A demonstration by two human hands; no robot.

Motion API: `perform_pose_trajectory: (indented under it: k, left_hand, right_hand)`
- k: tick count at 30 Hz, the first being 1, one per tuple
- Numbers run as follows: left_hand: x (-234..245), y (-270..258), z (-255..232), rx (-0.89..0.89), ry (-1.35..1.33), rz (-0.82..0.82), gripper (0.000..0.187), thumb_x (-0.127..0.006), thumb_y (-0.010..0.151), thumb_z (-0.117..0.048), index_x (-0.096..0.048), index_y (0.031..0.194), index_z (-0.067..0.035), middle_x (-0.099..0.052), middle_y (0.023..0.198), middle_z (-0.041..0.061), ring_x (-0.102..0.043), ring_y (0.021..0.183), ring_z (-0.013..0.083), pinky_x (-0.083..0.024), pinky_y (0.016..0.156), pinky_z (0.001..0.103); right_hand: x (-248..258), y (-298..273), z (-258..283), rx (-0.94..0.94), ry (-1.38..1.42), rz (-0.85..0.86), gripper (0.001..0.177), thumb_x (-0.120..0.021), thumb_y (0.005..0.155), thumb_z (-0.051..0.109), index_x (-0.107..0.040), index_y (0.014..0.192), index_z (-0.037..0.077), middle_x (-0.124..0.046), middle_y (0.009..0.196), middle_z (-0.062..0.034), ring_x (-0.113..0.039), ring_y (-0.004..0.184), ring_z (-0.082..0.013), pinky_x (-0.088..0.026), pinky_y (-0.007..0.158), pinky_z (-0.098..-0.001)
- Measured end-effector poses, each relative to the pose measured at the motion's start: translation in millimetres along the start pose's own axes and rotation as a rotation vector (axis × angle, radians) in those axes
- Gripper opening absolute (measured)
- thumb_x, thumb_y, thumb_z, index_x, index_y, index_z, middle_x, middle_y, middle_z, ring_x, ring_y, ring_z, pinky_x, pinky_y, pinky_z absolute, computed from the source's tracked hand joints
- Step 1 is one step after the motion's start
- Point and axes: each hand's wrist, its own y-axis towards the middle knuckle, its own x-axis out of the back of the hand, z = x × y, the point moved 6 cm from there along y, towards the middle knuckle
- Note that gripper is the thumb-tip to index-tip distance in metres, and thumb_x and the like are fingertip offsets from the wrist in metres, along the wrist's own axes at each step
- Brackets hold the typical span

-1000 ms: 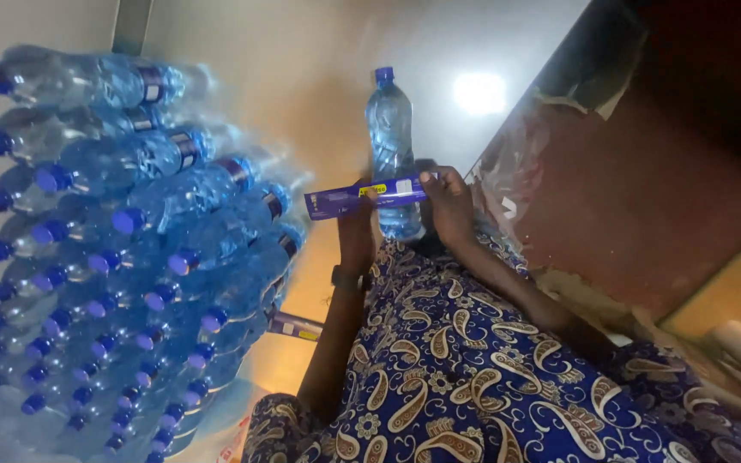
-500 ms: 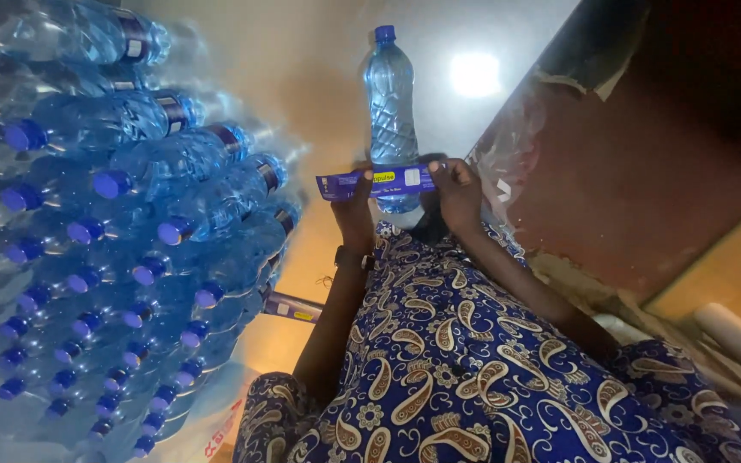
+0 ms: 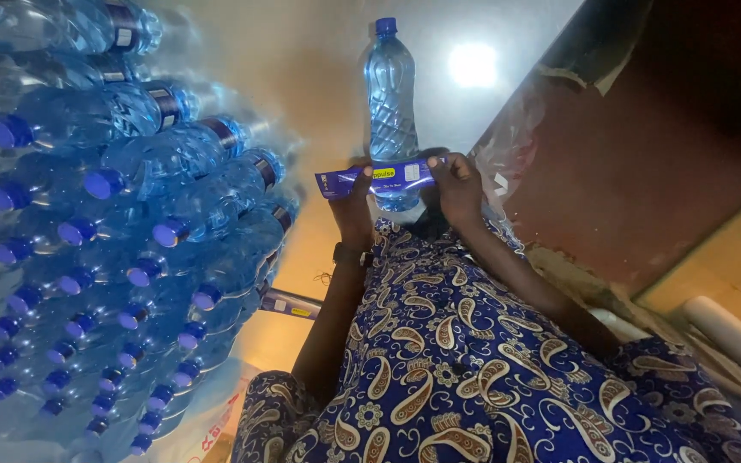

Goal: Manually applying adhesive labels to plastic water bottles and organizing them into a bulk pack.

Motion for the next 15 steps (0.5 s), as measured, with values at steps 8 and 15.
perform_pose_trajectory:
  k: [8,15]
  left_hand:
    - [-3,-1,4,0.090,0.001,0.018,0.045,-0.092,0.098,-0.030,-0.072,0.137,-0.015,-0.077,0.131,0.013,-0.072,0.128,0.0328,-0.050,0.115,0.062]
    - [0,2,25,0.272,-0.301,0.051,0.047,-0.085,0.105,-0.028,-0.067,0.147,-0.015,-0.075,0.135,0.011,-0.072,0.130,0.0342,-0.049,0.118,0.062]
  right_hand:
    - [-9,12,-35,0.002,-0.079,0.022,0.024,-0.075,0.114,0.033,-0.072,0.117,0.009,-0.065,0.092,-0.0045,-0.063,0.089,-0.0165,-0.048,0.087,-0.0388]
    - [-39,1,-26,-0.043,-0.145,0.061,0.042,-0.050,0.119,0.048,-0.063,0.139,0.013,-0.068,0.114,-0.0124,-0.066,0.110,-0.0270,-0.048,0.101,-0.0476]
